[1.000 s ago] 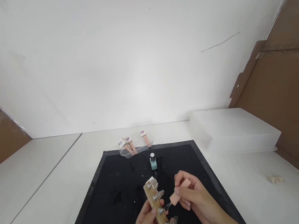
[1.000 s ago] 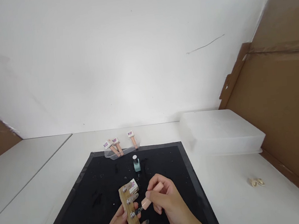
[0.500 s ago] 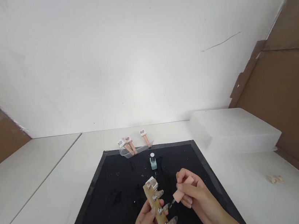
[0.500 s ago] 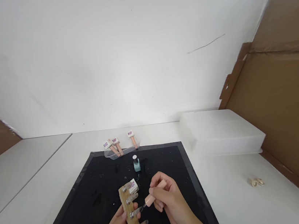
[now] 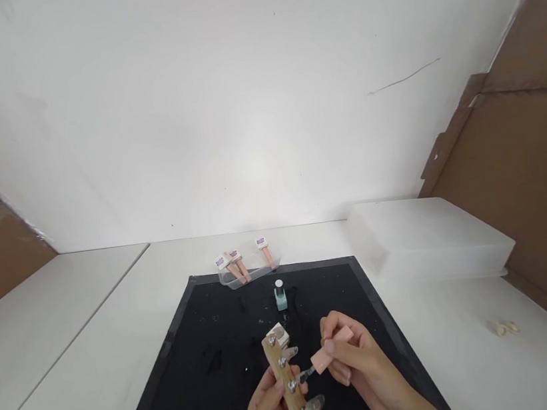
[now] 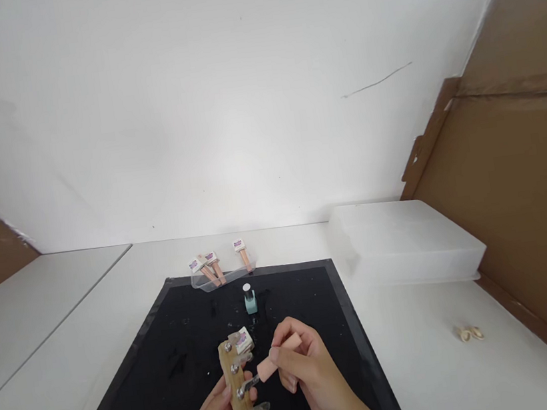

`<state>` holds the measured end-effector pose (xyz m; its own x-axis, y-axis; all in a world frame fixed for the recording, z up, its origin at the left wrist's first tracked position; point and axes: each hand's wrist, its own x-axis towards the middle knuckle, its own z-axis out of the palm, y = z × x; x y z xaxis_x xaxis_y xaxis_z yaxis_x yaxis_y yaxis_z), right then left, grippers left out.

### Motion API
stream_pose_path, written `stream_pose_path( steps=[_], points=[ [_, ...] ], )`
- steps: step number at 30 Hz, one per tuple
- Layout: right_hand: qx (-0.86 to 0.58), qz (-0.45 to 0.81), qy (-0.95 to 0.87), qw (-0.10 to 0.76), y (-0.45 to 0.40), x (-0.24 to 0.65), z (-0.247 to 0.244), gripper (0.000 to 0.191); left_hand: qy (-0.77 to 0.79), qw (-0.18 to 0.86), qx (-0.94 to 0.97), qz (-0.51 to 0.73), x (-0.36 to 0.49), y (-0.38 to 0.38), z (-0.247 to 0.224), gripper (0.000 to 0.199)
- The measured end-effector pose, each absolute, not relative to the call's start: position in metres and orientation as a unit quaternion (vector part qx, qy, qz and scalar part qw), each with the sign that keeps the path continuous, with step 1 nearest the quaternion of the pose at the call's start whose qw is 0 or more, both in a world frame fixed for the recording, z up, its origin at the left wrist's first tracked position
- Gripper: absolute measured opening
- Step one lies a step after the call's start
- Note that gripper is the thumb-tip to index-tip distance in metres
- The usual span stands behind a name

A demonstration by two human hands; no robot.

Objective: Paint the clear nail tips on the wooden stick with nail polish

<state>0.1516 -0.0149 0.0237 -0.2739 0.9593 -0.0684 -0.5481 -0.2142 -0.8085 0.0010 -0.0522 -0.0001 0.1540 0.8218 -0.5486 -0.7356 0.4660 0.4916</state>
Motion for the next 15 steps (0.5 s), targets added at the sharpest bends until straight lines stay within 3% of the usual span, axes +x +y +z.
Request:
stream_pose_path(
  steps=[15],
  points=[
    [-0.327, 0.700, -0.370, 0.516, -0.0142, 0.1515, 0.0227, 0.022, 0.391, 0.763, 0.064, 0.510, 0.0011, -0.0517, -0.0022, 0.025]
  ],
)
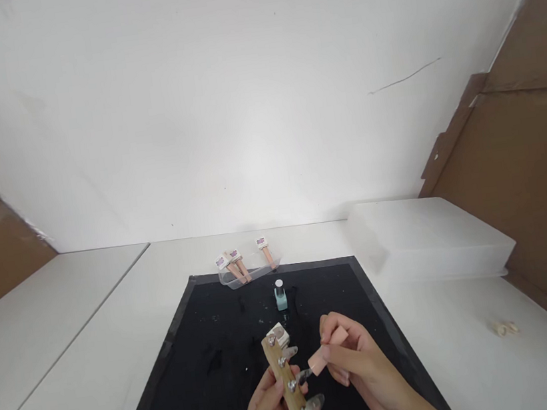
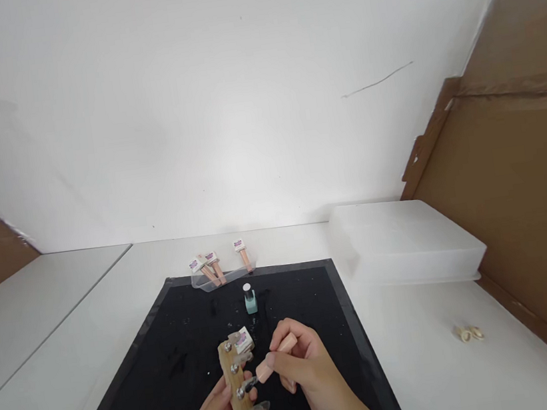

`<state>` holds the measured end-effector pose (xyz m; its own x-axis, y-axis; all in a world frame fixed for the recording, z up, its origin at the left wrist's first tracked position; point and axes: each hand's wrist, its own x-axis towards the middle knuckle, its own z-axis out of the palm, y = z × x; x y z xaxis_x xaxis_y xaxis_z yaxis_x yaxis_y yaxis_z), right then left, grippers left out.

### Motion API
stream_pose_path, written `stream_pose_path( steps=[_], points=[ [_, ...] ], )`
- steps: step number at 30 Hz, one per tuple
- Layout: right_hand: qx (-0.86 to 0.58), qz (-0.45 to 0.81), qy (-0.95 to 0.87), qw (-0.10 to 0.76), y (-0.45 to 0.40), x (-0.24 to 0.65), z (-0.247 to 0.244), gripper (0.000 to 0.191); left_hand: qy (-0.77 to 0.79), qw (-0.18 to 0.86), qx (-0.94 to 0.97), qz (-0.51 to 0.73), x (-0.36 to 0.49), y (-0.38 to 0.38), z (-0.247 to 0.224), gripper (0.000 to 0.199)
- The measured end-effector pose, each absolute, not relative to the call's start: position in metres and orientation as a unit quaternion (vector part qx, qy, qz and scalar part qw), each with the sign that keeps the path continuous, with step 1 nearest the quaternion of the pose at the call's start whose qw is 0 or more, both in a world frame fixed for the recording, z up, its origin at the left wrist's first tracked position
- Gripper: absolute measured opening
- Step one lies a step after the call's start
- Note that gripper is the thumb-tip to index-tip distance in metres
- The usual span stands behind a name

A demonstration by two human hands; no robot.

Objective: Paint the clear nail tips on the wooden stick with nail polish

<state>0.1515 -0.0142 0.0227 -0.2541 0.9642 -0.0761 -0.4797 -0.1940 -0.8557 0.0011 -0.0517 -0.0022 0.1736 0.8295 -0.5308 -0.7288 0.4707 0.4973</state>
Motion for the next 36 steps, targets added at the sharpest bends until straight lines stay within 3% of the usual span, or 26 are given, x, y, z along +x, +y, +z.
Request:
stream_pose_path(
  steps=[25, 36],
  points=[
    [-0.365, 0.677, -0.333, 0.546, -0.014, 0.150, 0.029, 0.017, 0.390, 0.765, 0.045, 0.510, -0.001, -0.052, -0.002, 0.021],
    [-0.328, 0.705, -0.311, 0.547, -0.013, 0.153, 0.019, 0.017, 0.389, 0.764, 0.050, 0.512, -0.002, -0.053, -0.006, 0.031]
  ],
)
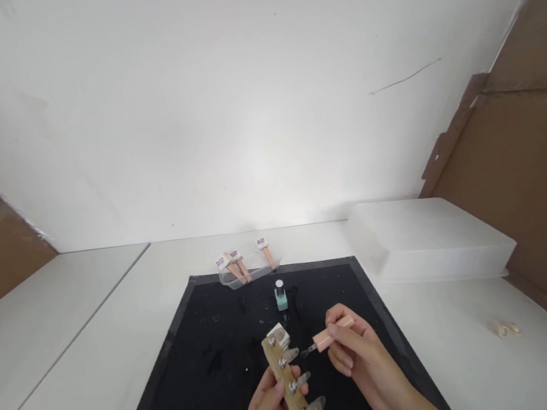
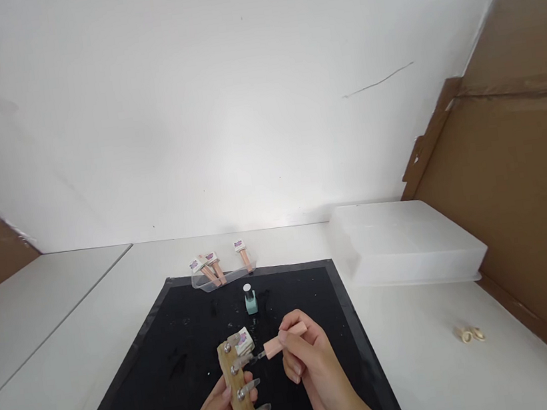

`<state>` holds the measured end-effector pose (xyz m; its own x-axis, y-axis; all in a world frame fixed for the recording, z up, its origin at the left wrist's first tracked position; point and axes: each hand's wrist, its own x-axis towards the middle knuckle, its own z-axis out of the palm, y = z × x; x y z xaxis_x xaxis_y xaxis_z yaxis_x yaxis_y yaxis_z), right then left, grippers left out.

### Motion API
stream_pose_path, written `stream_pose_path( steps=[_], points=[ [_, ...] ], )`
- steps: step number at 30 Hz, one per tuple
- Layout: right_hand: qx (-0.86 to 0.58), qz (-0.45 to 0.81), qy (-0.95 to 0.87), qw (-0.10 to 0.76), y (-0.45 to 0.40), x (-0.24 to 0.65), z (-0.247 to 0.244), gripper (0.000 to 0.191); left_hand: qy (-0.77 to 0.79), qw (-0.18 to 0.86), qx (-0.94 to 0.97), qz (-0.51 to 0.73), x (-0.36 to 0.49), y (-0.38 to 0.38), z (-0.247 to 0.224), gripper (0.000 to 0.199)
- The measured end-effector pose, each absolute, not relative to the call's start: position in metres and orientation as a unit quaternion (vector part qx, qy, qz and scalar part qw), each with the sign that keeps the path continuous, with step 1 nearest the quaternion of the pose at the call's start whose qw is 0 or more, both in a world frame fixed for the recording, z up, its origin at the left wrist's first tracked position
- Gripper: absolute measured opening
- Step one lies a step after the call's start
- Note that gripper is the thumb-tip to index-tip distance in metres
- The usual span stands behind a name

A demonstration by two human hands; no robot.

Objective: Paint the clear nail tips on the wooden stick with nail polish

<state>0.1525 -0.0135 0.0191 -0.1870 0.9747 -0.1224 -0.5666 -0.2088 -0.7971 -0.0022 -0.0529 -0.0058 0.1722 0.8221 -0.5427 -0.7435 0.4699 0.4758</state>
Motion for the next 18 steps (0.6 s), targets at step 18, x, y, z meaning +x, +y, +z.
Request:
stream_pose_path(
  steps=[18],
  points=[
    [-0.330, 0.702, -0.342, 0.531, -0.0145, 0.1506, 0.0219, 0.025, 0.346, 0.782, 0.059, 0.515, -0.0024, -0.0519, -0.0075, 0.030]
  ],
)
